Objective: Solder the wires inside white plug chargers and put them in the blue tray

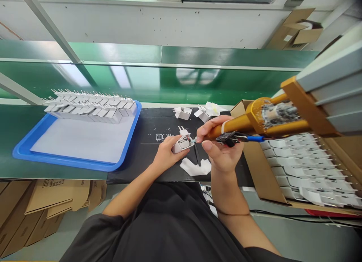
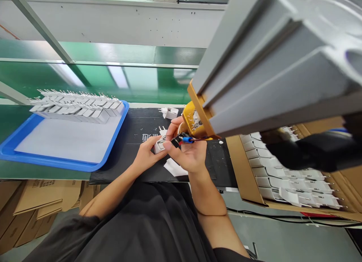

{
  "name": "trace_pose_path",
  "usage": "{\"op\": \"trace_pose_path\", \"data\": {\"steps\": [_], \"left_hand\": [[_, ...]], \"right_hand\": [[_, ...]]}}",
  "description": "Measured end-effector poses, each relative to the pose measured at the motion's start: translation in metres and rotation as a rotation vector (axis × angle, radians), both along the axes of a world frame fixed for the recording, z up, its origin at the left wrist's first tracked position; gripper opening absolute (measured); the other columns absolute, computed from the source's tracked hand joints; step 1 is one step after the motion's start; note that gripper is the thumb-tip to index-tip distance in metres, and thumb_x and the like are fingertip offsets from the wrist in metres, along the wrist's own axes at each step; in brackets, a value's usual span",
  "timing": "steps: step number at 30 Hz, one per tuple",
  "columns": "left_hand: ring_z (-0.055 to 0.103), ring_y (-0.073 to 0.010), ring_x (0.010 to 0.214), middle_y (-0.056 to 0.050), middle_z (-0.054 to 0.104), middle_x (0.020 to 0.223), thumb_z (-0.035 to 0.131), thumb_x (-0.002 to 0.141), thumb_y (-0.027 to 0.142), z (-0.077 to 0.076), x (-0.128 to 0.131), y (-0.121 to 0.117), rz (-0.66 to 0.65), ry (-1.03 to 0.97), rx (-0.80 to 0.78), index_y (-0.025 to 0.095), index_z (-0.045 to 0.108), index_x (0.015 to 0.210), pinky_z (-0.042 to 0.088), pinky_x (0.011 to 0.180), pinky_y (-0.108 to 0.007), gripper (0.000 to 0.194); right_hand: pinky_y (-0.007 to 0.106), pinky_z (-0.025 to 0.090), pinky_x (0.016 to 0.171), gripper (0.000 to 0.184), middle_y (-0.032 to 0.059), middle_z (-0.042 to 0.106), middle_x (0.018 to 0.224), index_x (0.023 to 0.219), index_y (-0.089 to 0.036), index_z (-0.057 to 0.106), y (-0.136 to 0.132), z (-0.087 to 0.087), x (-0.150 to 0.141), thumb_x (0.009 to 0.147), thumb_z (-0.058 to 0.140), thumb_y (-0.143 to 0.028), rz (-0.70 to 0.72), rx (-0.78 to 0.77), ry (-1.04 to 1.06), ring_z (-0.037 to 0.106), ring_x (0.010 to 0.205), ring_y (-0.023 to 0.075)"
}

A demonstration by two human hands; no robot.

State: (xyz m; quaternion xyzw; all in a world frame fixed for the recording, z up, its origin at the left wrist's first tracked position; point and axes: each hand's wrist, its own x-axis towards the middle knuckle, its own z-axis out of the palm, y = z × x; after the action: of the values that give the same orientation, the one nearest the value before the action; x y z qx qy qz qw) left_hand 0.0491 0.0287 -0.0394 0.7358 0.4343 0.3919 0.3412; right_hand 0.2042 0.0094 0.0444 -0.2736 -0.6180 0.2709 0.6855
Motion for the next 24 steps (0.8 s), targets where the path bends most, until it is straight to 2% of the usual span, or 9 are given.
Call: {"op": "trace_pose_path", "data": {"steps": [4,10,13,16,19,24], "left_hand": [[0.068,-0.0245,0.104,-0.007,0.073,0.114,0.077,0.080,0.032,0.002,-0.001,-0.001,-0.005,-0.017,0.001,0.022,0.068,0.121,0.054,0.095,-0.037,0.043],[0.069,-0.0246,0.103,-0.008,0.073,0.114,0.077,0.080,0.034,-0.001,-0.003,-0.002,0.011,-0.035,-0.040,0.022,0.069,0.121,0.054,0.096,-0.038,0.043],[0.069,-0.0234,0.098,-0.007,0.074,0.111,0.078,0.079,0.035,-0.004,-0.001,-0.003,0.027,-0.055,-0.106,0.022,0.069,0.121,0.055,0.091,-0.036,0.045],[0.070,-0.0221,0.093,-0.006,0.075,0.109,0.078,0.078,0.033,-0.007,0.004,-0.004,0.028,-0.139,-0.236,0.019,0.067,0.120,0.058,0.084,-0.034,0.046],[0.071,-0.0245,0.096,-0.006,0.076,0.108,0.079,0.077,0.032,-0.008,0.012,-0.005,0.014,-0.237,-0.342,0.017,0.067,0.118,0.059,0.085,-0.035,0.045],[0.070,-0.0272,0.103,-0.004,0.075,0.107,0.074,0.084,0.033,-0.007,0.023,-0.008,-0.001,-0.295,-0.333,0.019,0.066,0.119,0.061,0.086,-0.036,0.039]], "right_hand": [[0.032,0.051,0.058,0.037,-0.0013,0.062,0.083,0.117,-0.033,0.061,-0.002,0.001,-0.002,0.083,0.072,-0.027,0.004,-0.008,0.037,0.059,0.067,0.0144],[0.031,0.053,0.057,0.046,-0.0020,0.063,0.084,0.119,-0.032,0.059,-0.003,0.002,-0.003,0.078,0.077,-0.024,0.031,-0.010,0.025,0.059,0.066,0.0137],[0.032,0.052,0.057,0.047,-0.0021,0.063,0.084,0.119,-0.033,0.059,-0.004,0.002,-0.003,0.077,0.077,-0.026,0.040,-0.020,0.025,0.060,0.066,0.0139],[0.033,0.053,0.055,0.046,-0.0018,0.062,0.084,0.120,-0.034,0.057,-0.006,0.003,-0.007,0.078,0.076,-0.028,0.045,-0.019,0.015,0.060,0.065,0.0148],[0.035,0.056,0.055,0.045,-0.0011,0.061,0.085,0.120,-0.034,0.055,-0.006,0.004,-0.013,0.080,0.075,-0.032,0.051,-0.010,-0.005,0.060,0.066,0.0156],[0.036,0.058,0.057,0.045,-0.0008,0.059,0.087,0.122,-0.035,0.052,-0.005,0.005,-0.022,0.082,0.073,-0.032,0.089,0.011,0.009,0.061,0.068,0.0158]]}}
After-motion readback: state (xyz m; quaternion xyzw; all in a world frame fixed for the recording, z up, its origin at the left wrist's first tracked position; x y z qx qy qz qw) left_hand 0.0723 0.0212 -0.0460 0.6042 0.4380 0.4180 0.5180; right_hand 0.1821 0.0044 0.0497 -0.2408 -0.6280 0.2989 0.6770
